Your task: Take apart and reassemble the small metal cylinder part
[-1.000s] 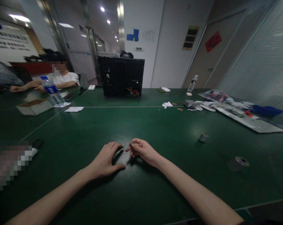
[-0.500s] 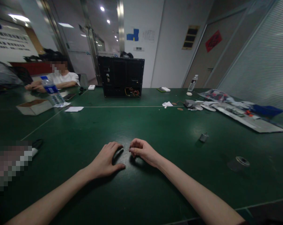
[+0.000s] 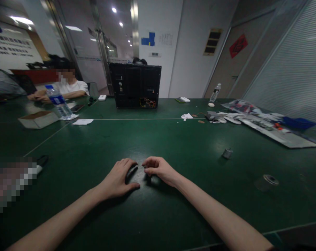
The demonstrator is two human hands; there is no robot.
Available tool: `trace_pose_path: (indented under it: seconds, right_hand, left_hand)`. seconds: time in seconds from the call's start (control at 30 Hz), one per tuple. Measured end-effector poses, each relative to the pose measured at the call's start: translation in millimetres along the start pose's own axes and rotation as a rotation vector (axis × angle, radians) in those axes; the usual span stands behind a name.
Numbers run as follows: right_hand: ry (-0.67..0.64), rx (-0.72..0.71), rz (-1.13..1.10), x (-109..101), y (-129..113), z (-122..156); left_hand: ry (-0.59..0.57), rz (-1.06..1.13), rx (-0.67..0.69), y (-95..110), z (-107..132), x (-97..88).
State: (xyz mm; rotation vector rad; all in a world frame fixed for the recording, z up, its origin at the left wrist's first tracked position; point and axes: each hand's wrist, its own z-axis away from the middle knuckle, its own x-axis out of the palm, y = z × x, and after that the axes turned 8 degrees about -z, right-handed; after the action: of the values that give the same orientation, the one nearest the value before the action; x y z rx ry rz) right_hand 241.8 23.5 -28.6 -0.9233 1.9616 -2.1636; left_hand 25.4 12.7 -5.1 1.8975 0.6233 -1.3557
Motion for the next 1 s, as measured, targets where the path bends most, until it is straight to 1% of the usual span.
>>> trace_pose_path:
  seconds: [0.2, 0.33, 0.7, 0.87, 1.0]
  right_hand:
    - [-0.019, 0.003, -0.03, 0.1, -0.6, 0.3]
    - [-0.014, 0.032, -0.045, 0.9, -2.0, 0.7]
    - [0.003, 0.026, -0.064, 3.1, -4.0, 1.2]
    - [0.025, -0.016, -0.079, 1.1, -3.2, 0.4]
    - [0.077, -0.056, -0.058, -1.9, -3.5, -0.2]
  left_hand:
    - [-0.003, -0.003, 0.003, 0.4, -0.1, -0.9]
    - [-0.008, -0.01, -0.004, 0.2, -0.8, 0.7]
    - [0.002, -0.012, 0.002, 0.0, -0.9, 1.9]
    - [-0.006, -0.005, 0.004, 0.1, -1.0, 2.2]
    - [-0.005, 0.0, -0.003, 0.3, -1.1, 2.1]
